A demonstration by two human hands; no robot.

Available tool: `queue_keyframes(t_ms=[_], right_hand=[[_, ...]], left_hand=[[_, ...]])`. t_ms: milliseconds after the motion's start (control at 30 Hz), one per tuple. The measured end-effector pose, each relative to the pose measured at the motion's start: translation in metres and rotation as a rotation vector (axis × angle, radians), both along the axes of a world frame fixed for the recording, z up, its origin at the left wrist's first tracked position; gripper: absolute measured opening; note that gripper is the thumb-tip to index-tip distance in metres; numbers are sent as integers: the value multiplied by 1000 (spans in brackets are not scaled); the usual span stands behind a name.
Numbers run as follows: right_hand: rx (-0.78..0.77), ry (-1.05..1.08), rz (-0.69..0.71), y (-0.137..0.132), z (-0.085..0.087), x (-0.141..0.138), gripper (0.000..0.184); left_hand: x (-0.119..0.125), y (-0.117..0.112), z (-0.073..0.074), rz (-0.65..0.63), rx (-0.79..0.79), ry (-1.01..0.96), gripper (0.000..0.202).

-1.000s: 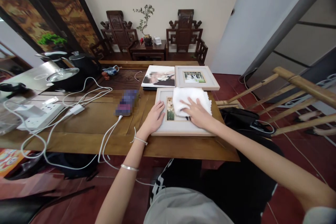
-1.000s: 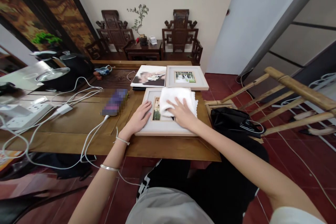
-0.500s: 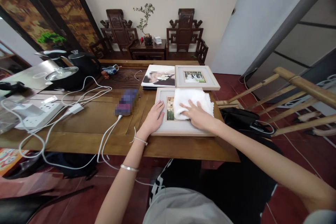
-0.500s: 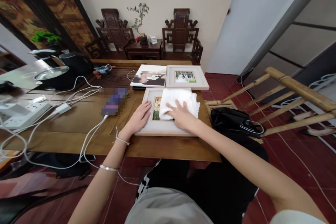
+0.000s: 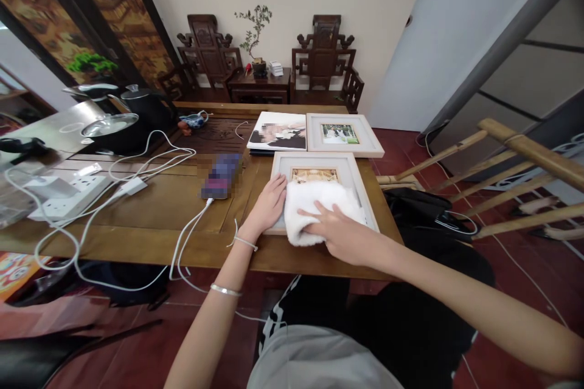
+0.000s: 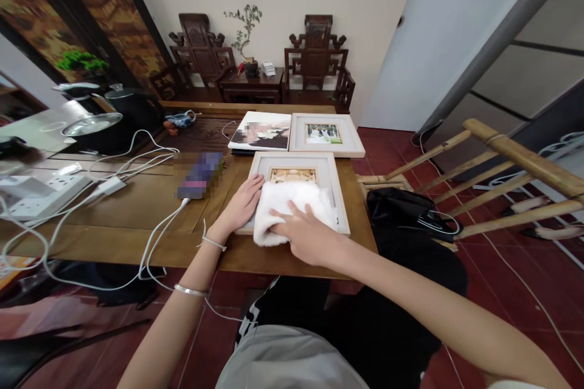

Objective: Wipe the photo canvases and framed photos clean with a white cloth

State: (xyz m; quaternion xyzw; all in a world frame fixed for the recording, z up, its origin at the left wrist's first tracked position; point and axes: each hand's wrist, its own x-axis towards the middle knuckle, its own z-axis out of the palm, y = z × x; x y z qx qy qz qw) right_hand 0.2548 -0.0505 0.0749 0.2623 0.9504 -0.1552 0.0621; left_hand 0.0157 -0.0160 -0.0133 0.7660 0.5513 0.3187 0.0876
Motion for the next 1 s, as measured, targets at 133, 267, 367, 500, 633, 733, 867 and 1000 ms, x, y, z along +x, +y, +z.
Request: queue_keyframes(t_ms=[133,267,367,500,633,733,867,1000], right_hand=[[141,-19,-93,46,-19,-16,81],[384,54,-220,105,-30,-27,74],[469,48,-321,139,-30,-32,67],[430,-15,-306,139,-25,-36,66],[317,-81,-165,93,-19,-31,73],[170,-115,-87,51,-7,-20,79],[-25,-121,18,8,17,-5,83],[-51,-85,97,-15,31,-5,78]], left_hand=[[1,0,1,15,-18,-11,51],[0,0,1,1,-15,7,50],[-1,-1,1,-1,-10,9,49],[0,-1,1,8,-7,-8,47],[2,-2,3,16,-15,-9,49],[2,-2,3,19,-23,-4,51],[3,-2,3,20,-18,-30,51],[5,-3,4,38,-24,-94,52]])
